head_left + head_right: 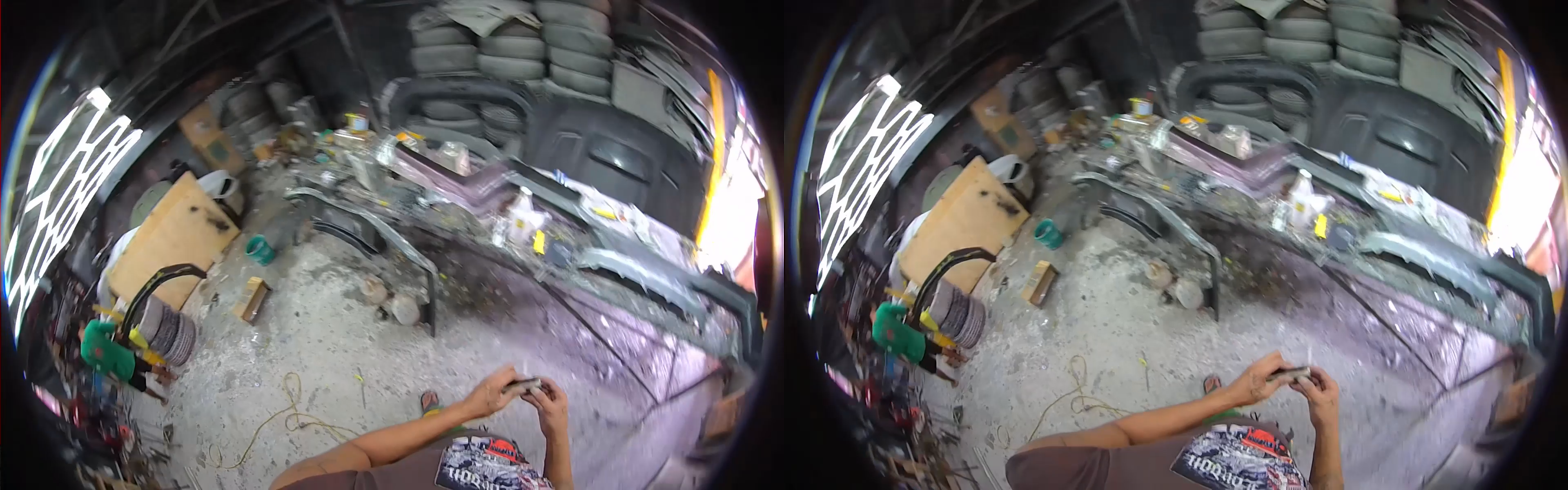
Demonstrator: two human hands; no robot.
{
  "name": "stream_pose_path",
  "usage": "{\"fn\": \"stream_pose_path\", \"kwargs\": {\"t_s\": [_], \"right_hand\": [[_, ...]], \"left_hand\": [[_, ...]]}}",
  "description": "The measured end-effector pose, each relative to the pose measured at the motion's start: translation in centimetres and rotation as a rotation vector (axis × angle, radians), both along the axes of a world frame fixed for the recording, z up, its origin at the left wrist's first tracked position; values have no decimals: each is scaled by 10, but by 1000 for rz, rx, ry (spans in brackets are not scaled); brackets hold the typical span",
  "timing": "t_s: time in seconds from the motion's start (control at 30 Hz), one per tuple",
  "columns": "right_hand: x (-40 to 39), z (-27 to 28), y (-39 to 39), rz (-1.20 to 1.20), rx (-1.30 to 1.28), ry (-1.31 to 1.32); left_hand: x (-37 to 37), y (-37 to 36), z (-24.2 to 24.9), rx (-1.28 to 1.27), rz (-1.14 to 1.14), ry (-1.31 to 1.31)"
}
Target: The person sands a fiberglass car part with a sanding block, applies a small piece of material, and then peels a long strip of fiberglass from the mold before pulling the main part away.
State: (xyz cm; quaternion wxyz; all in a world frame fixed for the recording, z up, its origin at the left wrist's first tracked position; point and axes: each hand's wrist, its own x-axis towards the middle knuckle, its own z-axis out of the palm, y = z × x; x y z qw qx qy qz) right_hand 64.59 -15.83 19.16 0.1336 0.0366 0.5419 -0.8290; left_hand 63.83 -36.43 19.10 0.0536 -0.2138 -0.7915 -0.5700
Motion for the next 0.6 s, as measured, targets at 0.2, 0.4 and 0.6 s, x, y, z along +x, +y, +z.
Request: {"fn": "stream_pose_path", "kwargs": {"t_s": [0.2, 0.4, 0.6], "right_hand": [[39, -19, 115, -158, 78, -220], [53, -61, 219, -440, -146, -282], [34, -61, 313, -750, -71, -363]], "left_hand": [[-25, 114, -17, -135, -360, 19], [-66, 242, -48, -124, -633, 24], [-140, 370, -65, -59, -798, -11]]}}
